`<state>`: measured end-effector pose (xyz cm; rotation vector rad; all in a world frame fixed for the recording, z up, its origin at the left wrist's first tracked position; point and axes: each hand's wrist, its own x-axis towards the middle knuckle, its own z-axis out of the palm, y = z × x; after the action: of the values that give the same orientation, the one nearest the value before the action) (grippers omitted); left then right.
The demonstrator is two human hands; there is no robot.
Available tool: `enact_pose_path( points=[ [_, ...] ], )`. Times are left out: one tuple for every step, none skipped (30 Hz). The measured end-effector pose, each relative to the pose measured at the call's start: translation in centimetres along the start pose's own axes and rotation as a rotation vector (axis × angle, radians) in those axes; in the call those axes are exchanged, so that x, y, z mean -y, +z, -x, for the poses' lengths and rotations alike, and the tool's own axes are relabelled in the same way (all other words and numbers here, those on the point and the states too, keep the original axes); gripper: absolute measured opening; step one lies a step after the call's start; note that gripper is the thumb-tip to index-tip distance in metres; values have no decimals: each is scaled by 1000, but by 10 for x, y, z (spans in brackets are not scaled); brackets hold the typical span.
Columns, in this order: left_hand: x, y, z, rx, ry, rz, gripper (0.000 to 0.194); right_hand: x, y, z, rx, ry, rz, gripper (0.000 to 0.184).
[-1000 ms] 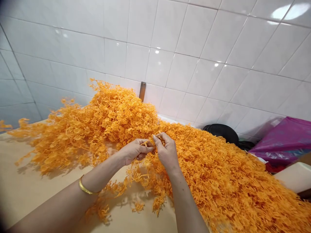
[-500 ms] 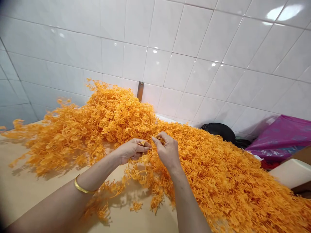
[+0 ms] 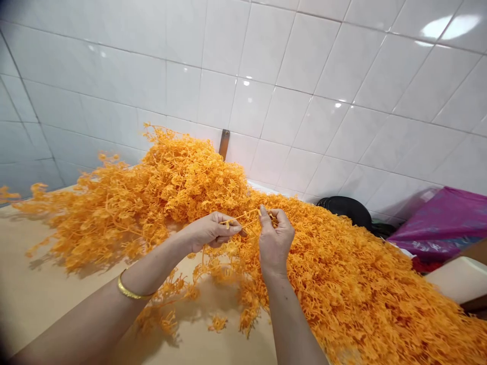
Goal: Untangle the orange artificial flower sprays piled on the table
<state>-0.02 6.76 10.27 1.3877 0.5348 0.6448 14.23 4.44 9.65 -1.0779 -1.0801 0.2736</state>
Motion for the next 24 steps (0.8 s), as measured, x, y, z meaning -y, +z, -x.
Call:
enact_pose_path(
  points=[
    [0, 0, 0, 5, 6, -3, 31, 0, 0, 0, -13, 10, -22, 23],
    [0, 0, 1, 7, 13, -6, 31, 0, 1, 0, -23, 17, -40, 22],
    [0, -1, 1, 9, 21, -9, 31, 0, 1, 0, -29, 24, -57, 22],
    [0, -1, 1, 13, 29, -10, 31, 1, 1, 0, -33, 34, -74, 21],
    [0, 0, 1, 20, 35, -10, 31, 1, 1, 0, -33, 46, -89, 21],
    [0, 0, 1, 31, 41, -7, 31, 2, 1, 0, -35, 59, -99, 20],
    [1, 1, 0, 46, 43, -2, 30, 2, 1, 0, -40, 71, -105, 20],
    [1, 2, 0, 61, 44, 3, 29, 3, 2, -1, -45, 84, -107, 21],
    [1, 2, 0, 72, 42, 7, 28, 2, 2, -1, -50, 96, -108, 21],
    [0, 3, 0, 78, 41, 9, 27, 2, 2, -1, -56, 107, -109, 22],
    [0, 4, 0, 80, 36, 7, 27, 0, 2, -2, -57, 119, -111, 22],
    [0, 4, 0, 76, 30, 3, 27, -1, 3, -2, -56, 133, -114, 23],
    [0, 4, -1, 68, 23, -3, 27, -3, 3, -3, -52, 148, -119, 23],
    [1, 4, -1, 60, 16, -7, 27, -5, 3, -3, -47, 164, -126, 23],
    [1, 3, -1, 52, 7, -10, 27, -8, 3, -4, -41, 181, -135, 23],
    [2, 2, -2, 44, -3, -8, 27, -10, 3, -5, -37, 195, -146, 24],
    [4, 0, -3, 35, -12, -5, 27, -13, 3, -5, -36, 208, -159, 24],
    [5, -1, -4, 29, -21, 1, 27, -15, 3, -6, -37, 222, -172, 25],
    [7, -2, -5, 25, -31, 7, 28, -17, 3, -6, -35, 238, -182, 26],
    [9, -3, -6, 20, -39, 12, 29, -19, 3, -6, -38, 255, -190, 27],
    [11, -3, -8, 19, -46, 17, 29, -20, 3, -6, -42, 270, -194, 28],
    [12, -4, -9, 22, -52, 21, 30, -20, 4, -5, -45, 285, -194, 28],
    [13, -3, -10, 28, -57, 24, 30, -20, 6, -4, -51, 296, -191, 28],
    [14, -3, -10, 32, -59, 25, 30, -20, 7, -3, -59, 301, -185, 29]
  ],
)
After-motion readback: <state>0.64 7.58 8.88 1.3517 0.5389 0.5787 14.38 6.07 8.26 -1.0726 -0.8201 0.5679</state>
